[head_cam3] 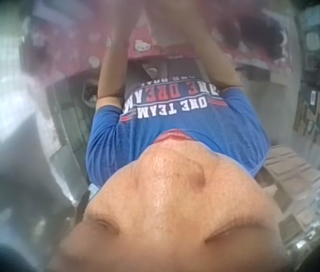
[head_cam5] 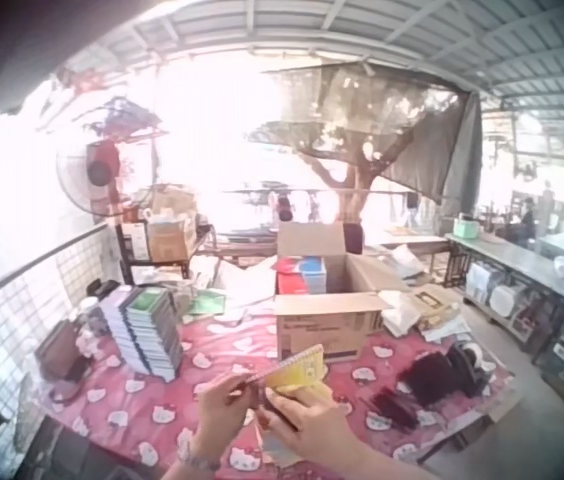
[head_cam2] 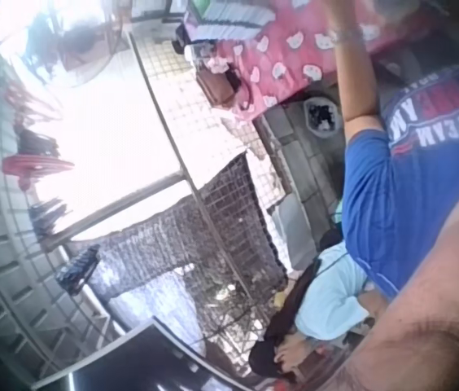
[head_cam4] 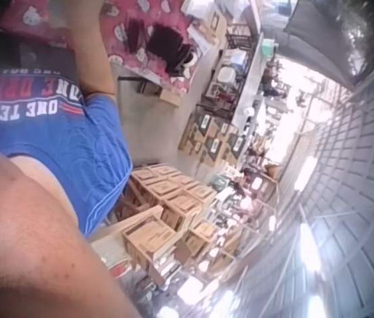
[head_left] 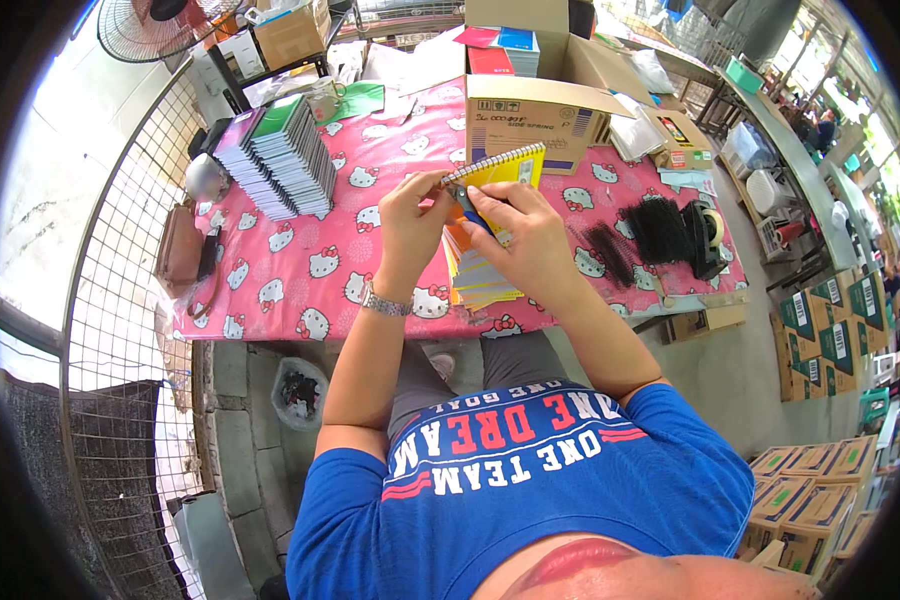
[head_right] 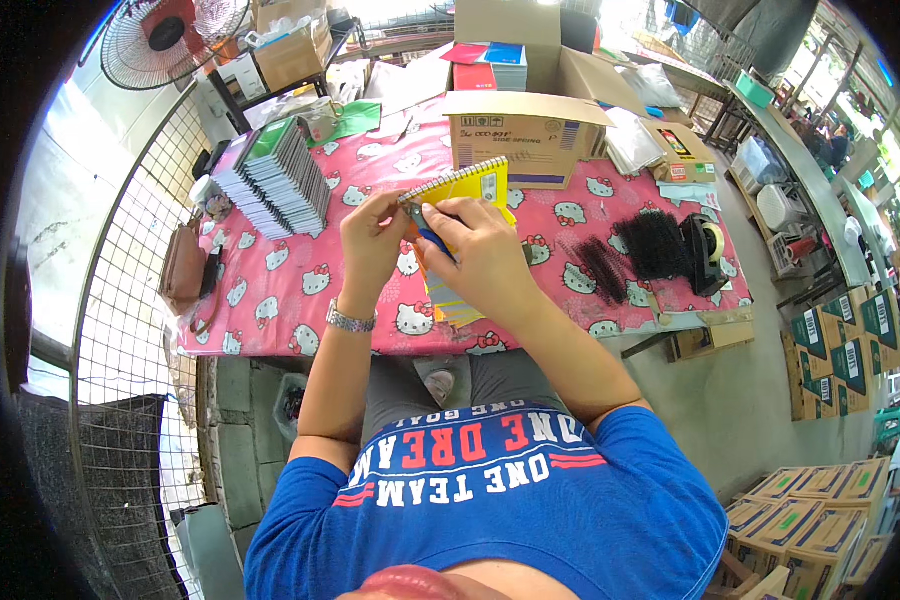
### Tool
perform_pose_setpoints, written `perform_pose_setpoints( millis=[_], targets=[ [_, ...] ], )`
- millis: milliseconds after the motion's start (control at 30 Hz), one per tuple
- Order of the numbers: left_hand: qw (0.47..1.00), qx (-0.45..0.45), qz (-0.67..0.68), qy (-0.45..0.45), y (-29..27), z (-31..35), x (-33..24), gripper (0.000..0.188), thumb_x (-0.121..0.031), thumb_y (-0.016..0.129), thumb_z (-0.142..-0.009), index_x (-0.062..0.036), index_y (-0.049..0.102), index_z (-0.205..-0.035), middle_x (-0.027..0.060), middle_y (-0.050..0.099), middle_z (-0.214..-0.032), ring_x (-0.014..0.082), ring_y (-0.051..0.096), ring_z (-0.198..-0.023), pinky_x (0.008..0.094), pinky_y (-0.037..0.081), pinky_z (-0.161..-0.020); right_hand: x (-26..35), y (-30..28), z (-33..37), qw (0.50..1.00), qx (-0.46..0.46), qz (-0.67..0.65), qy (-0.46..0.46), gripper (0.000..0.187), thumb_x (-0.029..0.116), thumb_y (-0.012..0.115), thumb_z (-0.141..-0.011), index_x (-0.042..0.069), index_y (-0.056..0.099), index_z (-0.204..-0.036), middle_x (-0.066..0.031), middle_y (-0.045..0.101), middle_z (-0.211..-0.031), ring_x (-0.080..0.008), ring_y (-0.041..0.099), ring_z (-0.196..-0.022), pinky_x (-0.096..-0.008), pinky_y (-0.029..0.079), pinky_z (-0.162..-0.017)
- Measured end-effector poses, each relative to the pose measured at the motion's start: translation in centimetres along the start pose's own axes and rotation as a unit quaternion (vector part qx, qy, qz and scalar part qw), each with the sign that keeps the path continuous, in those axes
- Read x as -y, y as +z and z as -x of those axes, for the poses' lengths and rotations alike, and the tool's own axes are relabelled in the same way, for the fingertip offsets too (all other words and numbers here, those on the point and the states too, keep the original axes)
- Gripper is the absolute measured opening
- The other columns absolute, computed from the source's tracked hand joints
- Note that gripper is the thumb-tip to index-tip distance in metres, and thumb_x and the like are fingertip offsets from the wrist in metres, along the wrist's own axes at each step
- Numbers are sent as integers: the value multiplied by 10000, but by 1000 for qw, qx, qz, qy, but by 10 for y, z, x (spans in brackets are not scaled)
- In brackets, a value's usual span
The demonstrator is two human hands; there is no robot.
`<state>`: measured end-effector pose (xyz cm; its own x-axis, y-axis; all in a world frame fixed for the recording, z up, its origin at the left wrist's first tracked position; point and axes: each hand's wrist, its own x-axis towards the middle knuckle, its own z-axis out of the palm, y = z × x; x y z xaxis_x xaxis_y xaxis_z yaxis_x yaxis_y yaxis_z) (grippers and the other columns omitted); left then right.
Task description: The person organizes a stack of notebooks by hand and then secures them with a rubber band.
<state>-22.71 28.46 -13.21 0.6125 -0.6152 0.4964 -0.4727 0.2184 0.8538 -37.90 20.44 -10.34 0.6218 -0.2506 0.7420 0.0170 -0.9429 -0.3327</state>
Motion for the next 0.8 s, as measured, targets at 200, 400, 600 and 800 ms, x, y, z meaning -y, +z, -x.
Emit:
perform_pose_setpoints(
  millis=[200,400,600,800],
  targets=[
    [940,-97,-180,274,-6,9,-16,237,37,646,-841,-42,707,-1057,98,677,-926,156,674,-753,245,558,-574,-1,-8,14,729,122,-567,363,367,172,681,-889,-4,618,-1205,-54,675,-982,-171,654,-941,-295,531,-790],
    [950,-263,41,-164,-68,52,71,260,-165,631,-934,55,621,-1073,85,645,-936,114,617,-680,231,521,-519,-90,-14,90,939,-90,-145,298,374,115,712,-815,13,636,-1167,-88,653,-1000,-180,638,-929,-304,508,-819],
    [804,-122,-528,-243,-145,171,211,360,-238,712,-793,-14,623,-1060,175,639,-1011,334,599,-949,456,498,-822,-168,60,233,934,120,64,330,273,138,703,-789,43,654,-1039,-155,633,-1011,-365,612,-956,-453,500,-820],
    [935,-109,-337,-17,-68,30,123,219,-125,697,-790,-28,661,-983,149,652,-990,325,587,-975,439,432,-897,-232,30,224,888,91,309,328,214,150,636,-802,88,627,-1008,-116,617,-968,-356,576,-940,-471,482,-792]
  ],
)
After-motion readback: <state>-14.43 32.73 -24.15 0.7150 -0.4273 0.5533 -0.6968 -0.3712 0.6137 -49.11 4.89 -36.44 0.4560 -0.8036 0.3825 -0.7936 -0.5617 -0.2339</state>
